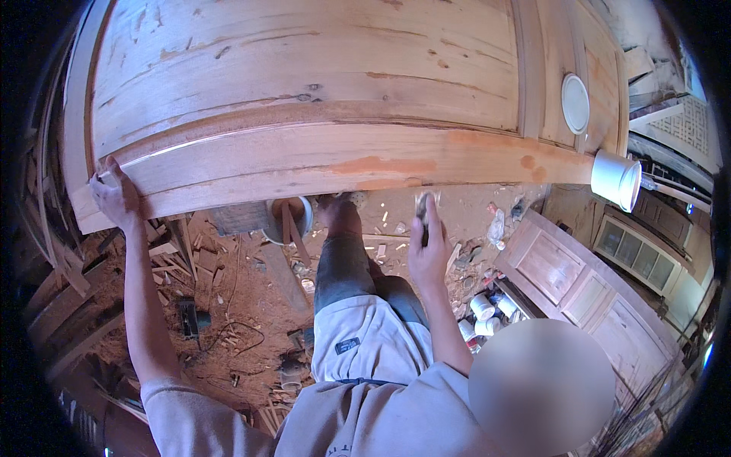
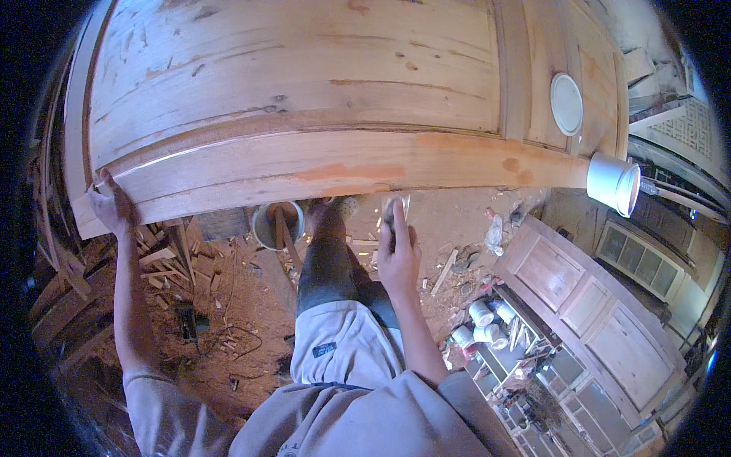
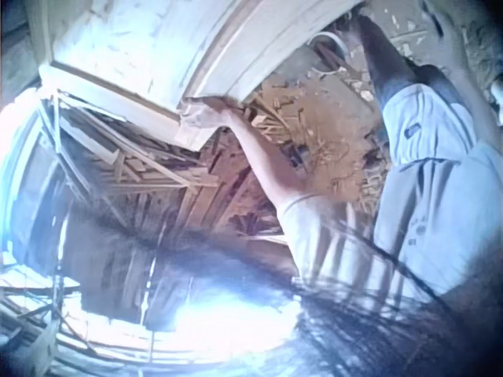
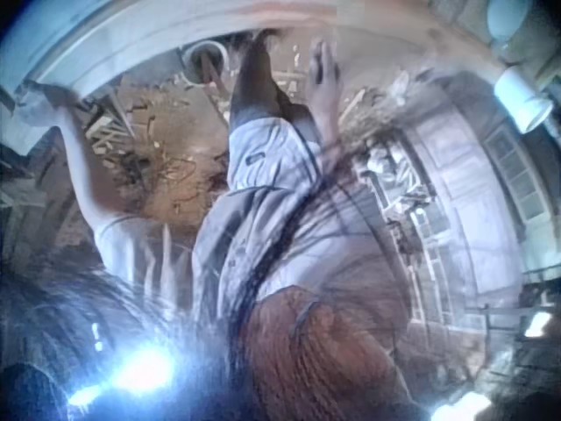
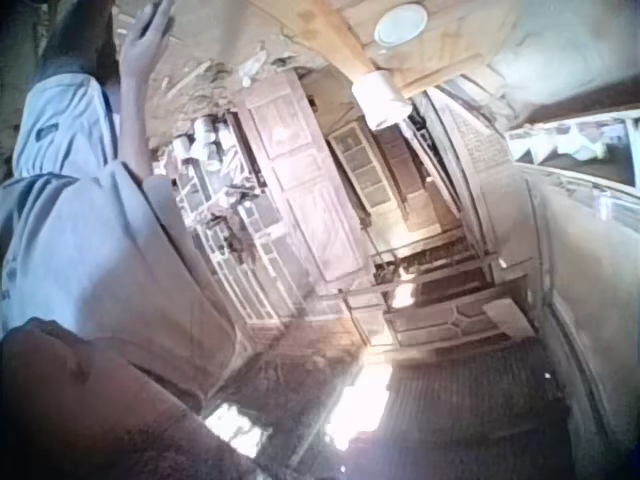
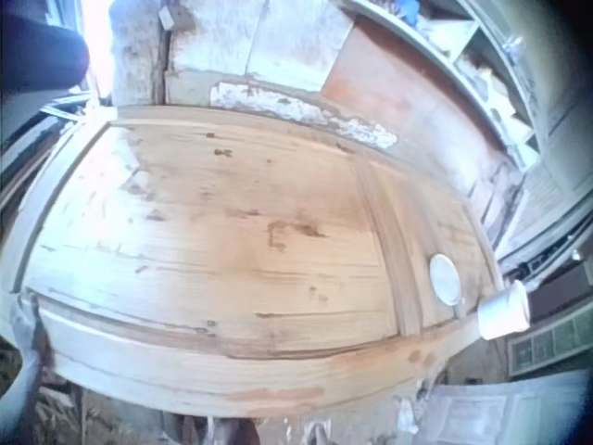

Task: The person applies a brown paste from a bucket to the edges and gaps of a wooden door using a putty knife and their finger, dipping the knife back into the bucket to retrieve more material several times.

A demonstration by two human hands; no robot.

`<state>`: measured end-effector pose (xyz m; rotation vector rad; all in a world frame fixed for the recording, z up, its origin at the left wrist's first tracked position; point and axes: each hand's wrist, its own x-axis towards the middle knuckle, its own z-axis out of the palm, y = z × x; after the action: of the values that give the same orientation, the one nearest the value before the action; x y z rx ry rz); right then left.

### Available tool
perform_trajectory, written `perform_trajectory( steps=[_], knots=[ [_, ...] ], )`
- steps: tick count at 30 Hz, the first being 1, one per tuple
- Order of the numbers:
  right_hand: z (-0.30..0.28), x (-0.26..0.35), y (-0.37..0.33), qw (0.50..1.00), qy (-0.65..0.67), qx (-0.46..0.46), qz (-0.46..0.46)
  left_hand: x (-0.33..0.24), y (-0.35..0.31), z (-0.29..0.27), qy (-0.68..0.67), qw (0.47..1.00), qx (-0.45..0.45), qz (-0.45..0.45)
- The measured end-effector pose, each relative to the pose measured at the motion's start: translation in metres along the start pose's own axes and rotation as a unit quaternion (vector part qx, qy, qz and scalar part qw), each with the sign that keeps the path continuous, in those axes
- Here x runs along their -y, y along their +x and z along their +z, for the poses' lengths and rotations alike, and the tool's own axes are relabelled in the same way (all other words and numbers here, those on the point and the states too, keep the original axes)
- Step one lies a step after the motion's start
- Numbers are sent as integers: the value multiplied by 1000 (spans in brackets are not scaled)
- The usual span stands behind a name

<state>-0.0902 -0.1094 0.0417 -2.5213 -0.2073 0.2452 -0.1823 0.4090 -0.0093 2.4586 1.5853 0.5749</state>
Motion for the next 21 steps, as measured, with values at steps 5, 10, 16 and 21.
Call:
perform_trajectory(
  steps=[5,10,16,21],
  knots=[
    [29,-21,14,999,17,-36,-12,7,7,9,14,1000,-11,-3],
    [18,-33,-19,999,-24,-23,-13,12,8,6,16,1000,7,-17],
    [21,-22,20,999,33,-43,-5,15,10,13,11,1000,-18,13],
    [17,-41,-26,998,22,12,60,23,9,14,13,1000,-24,8]
  ],
)
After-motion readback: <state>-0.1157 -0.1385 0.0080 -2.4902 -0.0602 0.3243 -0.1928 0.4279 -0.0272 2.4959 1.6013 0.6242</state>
